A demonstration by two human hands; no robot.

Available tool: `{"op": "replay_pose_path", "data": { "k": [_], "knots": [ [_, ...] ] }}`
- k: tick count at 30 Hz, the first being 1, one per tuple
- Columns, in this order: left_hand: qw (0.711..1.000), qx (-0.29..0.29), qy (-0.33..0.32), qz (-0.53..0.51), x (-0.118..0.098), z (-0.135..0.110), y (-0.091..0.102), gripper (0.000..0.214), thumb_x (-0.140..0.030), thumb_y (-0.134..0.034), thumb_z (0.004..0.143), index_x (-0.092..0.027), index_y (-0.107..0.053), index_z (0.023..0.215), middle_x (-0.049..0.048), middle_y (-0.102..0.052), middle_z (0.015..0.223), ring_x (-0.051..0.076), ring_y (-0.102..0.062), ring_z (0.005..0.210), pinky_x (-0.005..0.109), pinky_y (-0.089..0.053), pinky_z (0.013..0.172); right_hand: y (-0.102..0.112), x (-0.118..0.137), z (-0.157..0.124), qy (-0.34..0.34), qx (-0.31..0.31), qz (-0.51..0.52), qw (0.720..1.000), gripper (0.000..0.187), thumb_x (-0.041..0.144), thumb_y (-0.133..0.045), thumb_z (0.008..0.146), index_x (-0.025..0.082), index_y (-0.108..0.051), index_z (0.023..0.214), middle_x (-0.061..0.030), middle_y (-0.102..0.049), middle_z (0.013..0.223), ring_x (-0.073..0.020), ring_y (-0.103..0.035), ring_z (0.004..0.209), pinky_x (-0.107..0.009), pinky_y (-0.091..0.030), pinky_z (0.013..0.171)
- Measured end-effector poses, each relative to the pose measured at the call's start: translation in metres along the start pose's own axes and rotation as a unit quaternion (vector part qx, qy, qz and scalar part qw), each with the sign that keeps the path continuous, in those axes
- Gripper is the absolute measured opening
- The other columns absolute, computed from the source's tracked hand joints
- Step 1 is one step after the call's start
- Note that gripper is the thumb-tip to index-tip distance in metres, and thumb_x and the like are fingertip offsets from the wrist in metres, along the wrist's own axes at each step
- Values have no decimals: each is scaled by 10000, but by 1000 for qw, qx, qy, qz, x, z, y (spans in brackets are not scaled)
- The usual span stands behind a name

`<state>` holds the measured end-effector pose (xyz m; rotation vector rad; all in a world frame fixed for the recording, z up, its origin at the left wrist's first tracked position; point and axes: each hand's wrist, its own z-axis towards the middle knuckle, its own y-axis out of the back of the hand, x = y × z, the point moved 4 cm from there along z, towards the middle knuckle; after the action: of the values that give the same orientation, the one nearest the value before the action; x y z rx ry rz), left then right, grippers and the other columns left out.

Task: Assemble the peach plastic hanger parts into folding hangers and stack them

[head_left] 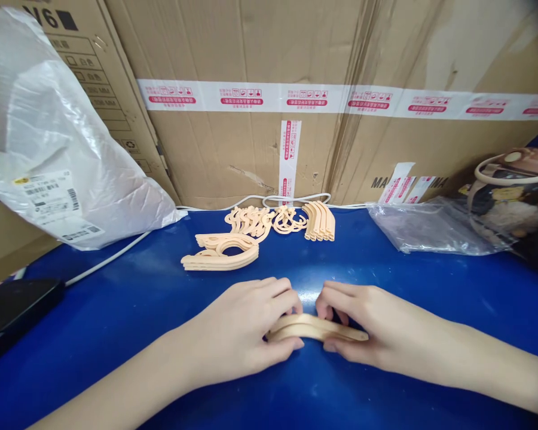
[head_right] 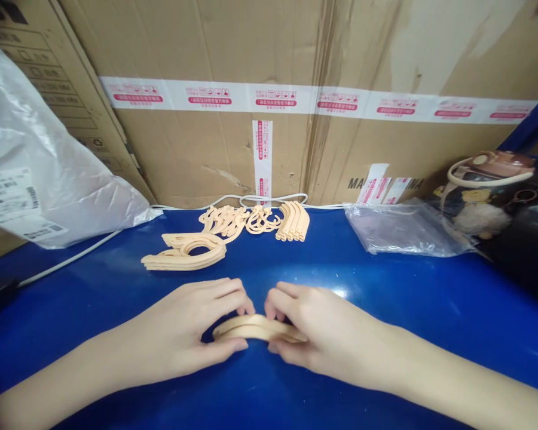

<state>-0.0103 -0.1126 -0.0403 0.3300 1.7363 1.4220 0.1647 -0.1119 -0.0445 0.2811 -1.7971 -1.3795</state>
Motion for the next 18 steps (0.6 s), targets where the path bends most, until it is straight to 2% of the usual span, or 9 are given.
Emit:
{"op": "replay_pose_path", "data": {
  "k": [2, 4, 7, 10, 14, 18],
  "knots": [
    [1000, 14, 14, -18, 1, -1, -1, 79, -269, -601, 837, -217, -550, 866, -41, -561, 841, 141, -541, 736, 252, -387, 620, 4, 5, 7, 27, -9, -24, 999, 146, 334, -607, 868, 221, -515, 879, 20, -605, 814, -117, -536, 638, -218, -364, 545],
    [999, 17, 25, -42, 2, -3, 0, 89, -255, -617, 820, -220, -542, 851, -59, -553, 831, 118, -520, 694, 238, -355, 589, 16, 2, 18, 44, -49, -63, 996, 186, 394, -567, 901, 210, -541, 897, 2, -620, 823, -134, -563, 681, -232, -384, 587],
    [997, 23, 37, -66, 1, -4, 0, 125, -275, -651, 809, -224, -539, 835, -77, -552, 819, 100, -501, 669, 229, -325, 576, 38, -12, 44, 45, -115, -177, 976, 170, 345, -510, 940, 193, -584, 920, -28, -641, 893, -159, -590, 756, -258, -400, 661],
    [996, 33, 57, -65, -1, -4, 1, 190, -344, -683, 798, -228, -535, 825, -84, -554, 792, 100, -488, 644, 232, -297, 551, 50, -29, 78, 20, -129, -290, 948, 149, 279, -508, 934, 185, -624, 940, -49, -643, 939, -182, -602, 833, -270, -400, 708],
    [995, 39, 71, -56, -2, -4, 3, 270, -421, -685, 791, -218, -508, 783, -80, -556, 751, 106, -485, 625, 235, -273, 531, 50, -44, 116, -15, -130, -303, 944, 158, 300, -568, 893, 173, -648, 940, -83, -648, 990, -221, -608, 909, -275, -397, 710],
    [994, 48, 77, -54, -1, -4, 2, 260, -395, -679, 799, -212, -497, 764, -78, -557, 736, 105, -488, 612, 233, -262, 520, 46, -51, 136, -66, -134, -294, 944, 193, 342, -587, 867, 176, -662, 933, -96, -665, 1004, -228, -621, 894, -271, -394, 667]
  ]
}}
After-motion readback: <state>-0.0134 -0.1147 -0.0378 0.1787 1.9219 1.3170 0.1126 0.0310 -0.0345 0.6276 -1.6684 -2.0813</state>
